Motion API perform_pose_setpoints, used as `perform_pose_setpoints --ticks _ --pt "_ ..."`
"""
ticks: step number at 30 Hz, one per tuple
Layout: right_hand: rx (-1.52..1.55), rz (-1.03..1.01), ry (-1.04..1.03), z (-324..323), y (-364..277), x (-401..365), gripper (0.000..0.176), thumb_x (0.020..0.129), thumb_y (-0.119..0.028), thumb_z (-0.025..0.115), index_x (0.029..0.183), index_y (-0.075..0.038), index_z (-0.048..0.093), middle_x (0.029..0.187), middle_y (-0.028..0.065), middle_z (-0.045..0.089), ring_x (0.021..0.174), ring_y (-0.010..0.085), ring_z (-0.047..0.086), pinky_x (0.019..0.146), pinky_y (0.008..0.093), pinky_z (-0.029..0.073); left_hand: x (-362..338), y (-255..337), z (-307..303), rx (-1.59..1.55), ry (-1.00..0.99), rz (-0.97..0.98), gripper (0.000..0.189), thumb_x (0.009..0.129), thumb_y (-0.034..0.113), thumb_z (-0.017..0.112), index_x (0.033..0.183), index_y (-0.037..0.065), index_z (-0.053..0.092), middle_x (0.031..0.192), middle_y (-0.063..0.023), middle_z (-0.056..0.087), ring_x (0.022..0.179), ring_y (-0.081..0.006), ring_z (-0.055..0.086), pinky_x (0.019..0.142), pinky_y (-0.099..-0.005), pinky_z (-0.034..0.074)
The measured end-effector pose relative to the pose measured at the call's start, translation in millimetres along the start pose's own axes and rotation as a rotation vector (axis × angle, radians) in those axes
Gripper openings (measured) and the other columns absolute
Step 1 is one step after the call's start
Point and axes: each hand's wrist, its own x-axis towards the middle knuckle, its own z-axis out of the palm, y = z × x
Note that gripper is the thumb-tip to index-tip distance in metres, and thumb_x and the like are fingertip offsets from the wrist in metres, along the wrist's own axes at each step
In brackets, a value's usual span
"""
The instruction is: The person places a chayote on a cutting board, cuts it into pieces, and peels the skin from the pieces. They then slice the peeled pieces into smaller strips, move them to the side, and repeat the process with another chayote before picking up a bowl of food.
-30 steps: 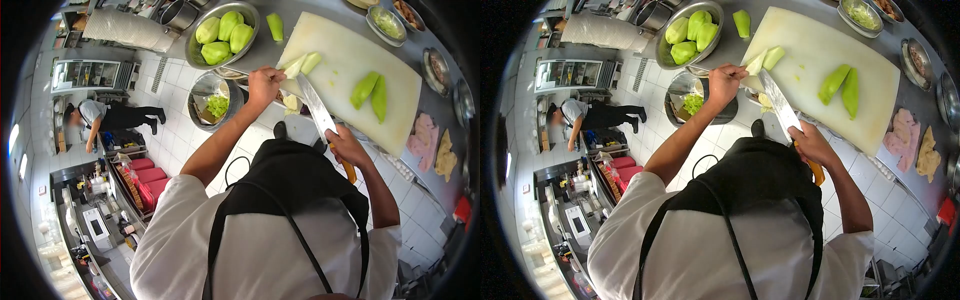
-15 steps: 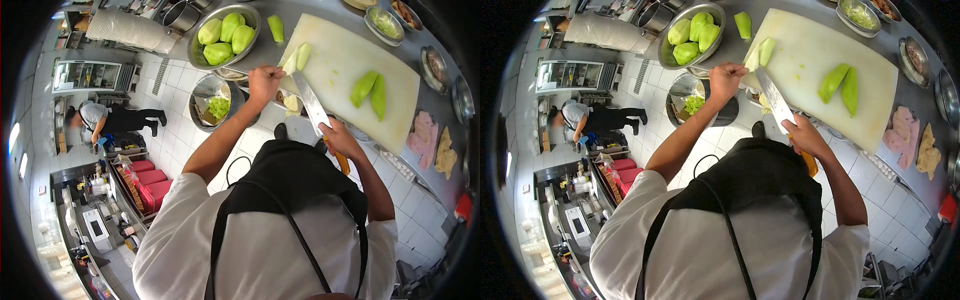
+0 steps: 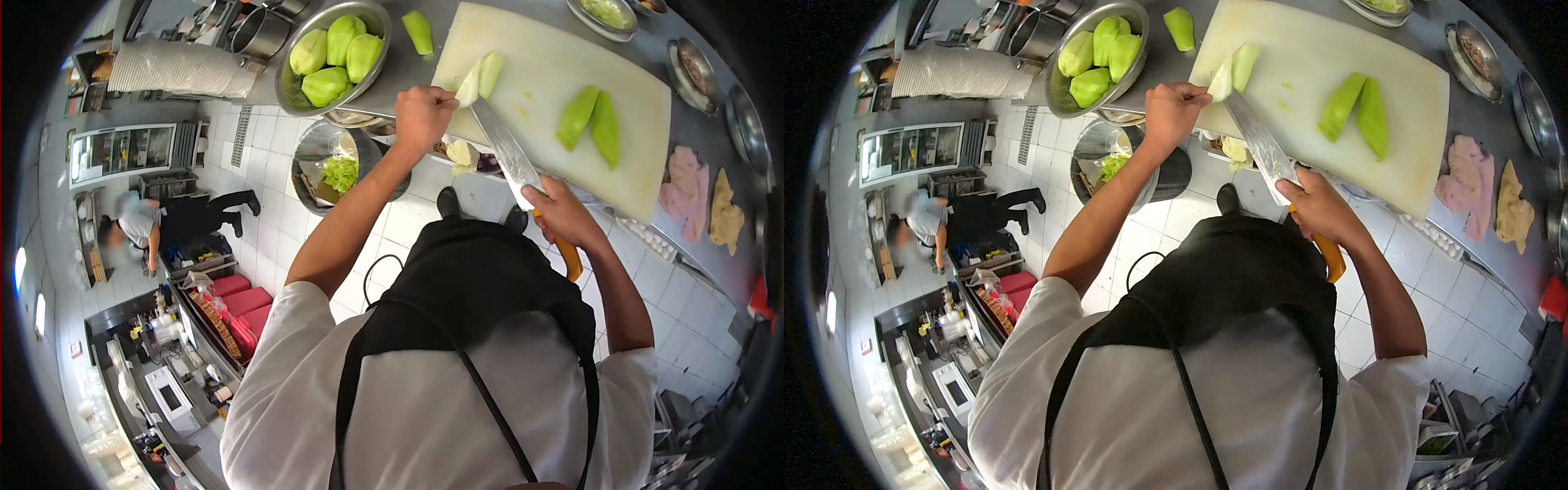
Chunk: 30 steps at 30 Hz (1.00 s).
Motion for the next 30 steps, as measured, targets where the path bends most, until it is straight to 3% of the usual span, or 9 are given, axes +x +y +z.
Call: perform_pose_setpoints --ticks 13,16,18,20,22,26,28,30 --pt "0.095 -0.038 -0.097 10 6 23 0.034 0.104 -0.035 0.05 0.102 -0.002 0.051 0.064 0.0039 0.049 0.044 0.0124 0.048 0.04 0.0308 0.041 -4 8 -6 -0.064 0.012 -0.068 0.018 0.076 0.014 0.079 0.089 0.001 0.078 0.075 -0.0186 0.072 0.065 -0.0316 0.072 0.068 -0.0374 0.057" --pt "0.059 -0.022 -0.067 5 8 27 0.033 0.104 -0.034 0.051 0.105 -0.001 0.052 0.063 0.0038 0.049 0.043 0.013 0.048 0.041 0.0315 0.042 9 22 -26 0.239 -0.132 0.043 0.03 0.078 0.013 0.08 0.105 0.0 0.076 0.091 -0.0169 0.075 0.081 -0.0278 0.073 0.078 -0.034 0.056" --pt "0.005 -0.001 -0.044 3 5 24 0.032 0.104 -0.033 0.052 0.107 -0.001 0.052 0.065 0.0046 0.049 0.044 0.0124 0.047 0.04 0.0306 0.041 32 44 -41 0.403 -0.105 0.424 0.053 0.072 0.012 0.082 0.123 0.005 0.07 0.119 -0.0183 0.069 0.112 -0.034 0.065 0.098 -0.037 0.05" --pt "-0.037 -0.027 0.016 7 3 19 0.032 0.103 -0.032 0.053 0.102 0.0 0.053 0.064 0.0052 0.05 0.043 0.0134 0.048 0.041 0.0321 0.042 66 58 -43 0.602 -0.177 0.902 0.076 0.065 0.009 0.084 0.137 0.013 0.061 0.134 -0.0158 0.06 0.128 -0.0361 0.054 0.106 -0.0401 0.044" --pt "-0.106 -0.046 0.081 10 -1 18 0.033 0.103 -0.031 0.054 0.099 0.001 0.053 0.065 0.007 0.053 0.043 0.0145 0.049 0.041 0.0331 0.043 88 64 -40 0.84 -0.472 0.892 0.078 0.062 0.008 0.085 0.135 0.015 0.061 0.129 -0.0135 0.062 0.124 -0.0352 0.056 0.102 -0.0428 0.046" --pt "-0.405 -0.164 0.252 9 -2 17 0.032 0.102 -0.031 0.055 0.1 0.001 0.055 0.074 0.0181 0.063 0.059 0.0314 0.062 0.057 0.0446 0.051 146 65 -6 1.082 -1.08 0.649 0.079 0.058 0.011 0.087 0.133 0.018 0.062 0.123 -0.0093 0.067 0.114 -0.0314 0.063 0.09 -0.0435 0.053" --pt "-0.68 -0.324 0.433 7 12 18 0.031 0.101 -0.03 0.055 0.101 0.001 0.056 0.082 0.0249 0.066 0.072 0.0418 0.067 0.068 0.0516 0.052 135 84 -22 0.947 -0.97 0.631 0.071 0.06 0.011 0.087 0.127 0.013 0.063 0.121 -0.0115 0.065 0.117 -0.0332 0.061 0.092 -0.0447 0.051" --pt "-0.694 -0.219 0.496 3 0 3 0.028 0.101 -0.029 0.054 0.102 -0.001 0.057 0.086 0.0284 0.067 0.082 0.0473 0.065 0.078 0.056 0.05 132 92 -30 0.823 -0.883 0.645 0.064 0.062 0.011 0.086 0.123 0.009 0.064 0.119 -0.0134 0.065 0.117 -0.0347 0.06 0.094 -0.0453 0.05"
